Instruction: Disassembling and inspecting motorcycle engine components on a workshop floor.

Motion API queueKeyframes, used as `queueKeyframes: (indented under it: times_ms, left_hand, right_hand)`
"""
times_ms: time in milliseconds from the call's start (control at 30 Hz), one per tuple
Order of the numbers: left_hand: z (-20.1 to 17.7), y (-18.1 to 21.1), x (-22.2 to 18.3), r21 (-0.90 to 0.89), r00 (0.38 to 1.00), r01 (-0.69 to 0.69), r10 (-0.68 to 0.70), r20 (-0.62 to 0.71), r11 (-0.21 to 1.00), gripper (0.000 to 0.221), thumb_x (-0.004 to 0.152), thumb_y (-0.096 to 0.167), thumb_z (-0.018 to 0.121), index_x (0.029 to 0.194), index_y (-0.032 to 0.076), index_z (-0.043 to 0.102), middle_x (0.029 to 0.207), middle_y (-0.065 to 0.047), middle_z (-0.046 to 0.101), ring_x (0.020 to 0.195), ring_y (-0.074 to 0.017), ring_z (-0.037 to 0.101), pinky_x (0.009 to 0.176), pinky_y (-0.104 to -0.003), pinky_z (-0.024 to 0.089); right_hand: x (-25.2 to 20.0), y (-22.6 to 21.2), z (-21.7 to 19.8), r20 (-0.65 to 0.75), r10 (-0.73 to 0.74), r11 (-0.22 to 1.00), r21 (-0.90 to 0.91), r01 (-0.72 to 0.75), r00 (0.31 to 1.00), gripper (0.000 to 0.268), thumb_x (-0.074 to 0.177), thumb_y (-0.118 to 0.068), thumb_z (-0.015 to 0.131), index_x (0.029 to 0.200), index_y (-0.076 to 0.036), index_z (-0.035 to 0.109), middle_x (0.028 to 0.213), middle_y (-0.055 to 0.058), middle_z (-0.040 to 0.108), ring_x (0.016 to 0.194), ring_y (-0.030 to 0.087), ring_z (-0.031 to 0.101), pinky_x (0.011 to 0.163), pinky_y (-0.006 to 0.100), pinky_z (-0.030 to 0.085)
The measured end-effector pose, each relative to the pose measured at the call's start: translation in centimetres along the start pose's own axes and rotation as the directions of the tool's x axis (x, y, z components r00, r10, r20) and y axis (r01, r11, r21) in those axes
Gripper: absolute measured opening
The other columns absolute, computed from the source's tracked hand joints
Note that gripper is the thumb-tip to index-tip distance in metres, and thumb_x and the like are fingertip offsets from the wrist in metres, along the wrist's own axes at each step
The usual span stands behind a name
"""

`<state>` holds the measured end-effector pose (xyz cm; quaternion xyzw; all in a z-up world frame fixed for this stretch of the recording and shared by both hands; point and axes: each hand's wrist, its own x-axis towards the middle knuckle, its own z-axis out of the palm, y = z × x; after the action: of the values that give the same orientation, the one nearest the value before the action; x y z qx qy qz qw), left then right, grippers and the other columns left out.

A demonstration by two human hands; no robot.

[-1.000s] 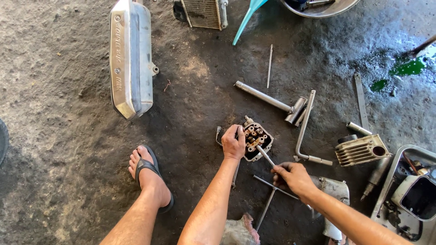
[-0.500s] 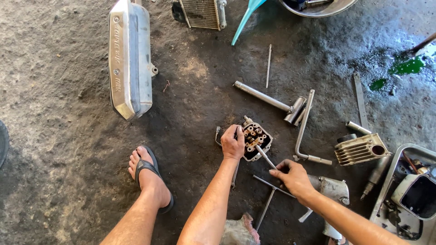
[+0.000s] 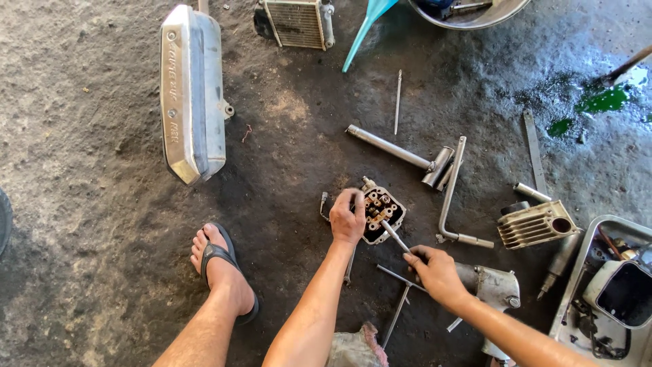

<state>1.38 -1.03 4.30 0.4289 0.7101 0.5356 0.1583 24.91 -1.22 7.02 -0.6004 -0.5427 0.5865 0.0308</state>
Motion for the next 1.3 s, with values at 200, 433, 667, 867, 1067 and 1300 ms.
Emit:
queueKeyframes:
  times_ms: [200, 433, 667, 867, 1067, 1300]
  left_hand:
    - [-4.5, 7.4, 0.5, 0.1, 0.756, -0.545, 0.436, 0.489, 0.833, 0.026, 0.069, 0.024, 0.082, 0.094, 0.022, 0.076, 0.143, -0.01, 0.049, 0.14, -0.0385, 0.037, 0.112, -0.074, 0.022]
    - [-2.5, 3.5, -2.1, 0.224, 0.747, -0.553, 0.358, 0.561, 0.803, 0.028, 0.074, 0.033, 0.087, 0.101, 0.035, 0.077, 0.149, 0.001, 0.051, 0.147, -0.0319, 0.037, 0.119, -0.071, 0.02]
    - [-1.9, 3.0, -2.6, 0.23, 0.793, -0.503, 0.34, 0.505, 0.833, 0.029, 0.074, 0.03, 0.087, 0.101, 0.034, 0.076, 0.146, 0.001, 0.053, 0.147, -0.0333, 0.039, 0.121, -0.064, 0.025]
    - [-1.3, 2.4, -2.3, -0.076, 0.931, -0.335, 0.343, 0.126, 0.939, 0.045, 0.089, 0.038, 0.079, 0.127, 0.018, 0.065, 0.149, -0.008, 0.047, 0.143, -0.0319, 0.042, 0.12, -0.053, 0.041]
    - [3.5, 0.7, -2.2, -0.035, 0.965, 0.2, -0.203, -0.168, 0.979, 0.044, 0.09, 0.031, 0.075, 0.12, 0.0, 0.068, 0.125, -0.016, 0.067, 0.12, -0.0317, 0.062, 0.104, -0.043, 0.047]
    - [3.8, 1.2, -2.5, 0.004, 0.956, 0.2, -0.194, -0.222, 0.98, 0.033, 0.098, 0.03, 0.068, 0.112, 0.0, 0.073, 0.107, -0.013, 0.073, 0.104, -0.0324, 0.067, 0.092, -0.042, 0.052]
  right_hand:
    - [-0.4, -1.4, -0.2, -0.067, -0.095, 0.964, -0.257, 0.075, 0.993, 0.032, 0.091, -0.032, 0.071, 0.107, -0.005, 0.076, 0.073, 0.016, 0.075, 0.07, 0.025, 0.072, 0.072, 0.04, 0.055]
    - [-4.3, -4.0, -2.4, 0.023, -0.287, 0.919, -0.275, 0.283, 0.958, 0.043, 0.089, -0.03, 0.072, 0.124, -0.005, 0.066, 0.095, 0.018, 0.077, 0.088, 0.025, 0.073, 0.08, 0.039, 0.056]
    - [-8.0, 1.9, -6.7, 0.461, -0.57, 0.187, -0.734, 0.653, 0.681, 0.112, 0.069, -0.045, 0.075, 0.157, 0.007, 0.027, 0.1, 0.014, 0.063, 0.091, 0.029, 0.063, 0.091, 0.045, 0.045]
    - [-6.2, 4.8, -6.1, 0.318, -0.666, 0.157, -0.825, 0.544, 0.675, 0.077, 0.082, -0.011, 0.069, 0.151, 0.005, 0.038, 0.079, 0.006, 0.056, 0.069, 0.023, 0.057, 0.071, 0.037, 0.046]
    - [-4.8, 6.3, -6.4, 0.177, -0.806, 0.266, -0.745, 0.612, 0.565, 0.06, 0.08, -0.007, 0.067, 0.137, 0.005, 0.051, 0.078, 0.008, 0.061, 0.072, 0.025, 0.06, 0.071, 0.039, 0.047]
    - [-4.6, 6.6, -6.7, 0.01, -0.825, 0.461, -0.567, 0.683, 0.564, 0.035, 0.081, -0.005, 0.071, 0.114, 0.002, 0.064, 0.069, 0.01, 0.064, 0.06, 0.028, 0.059, 0.063, 0.041, 0.047]
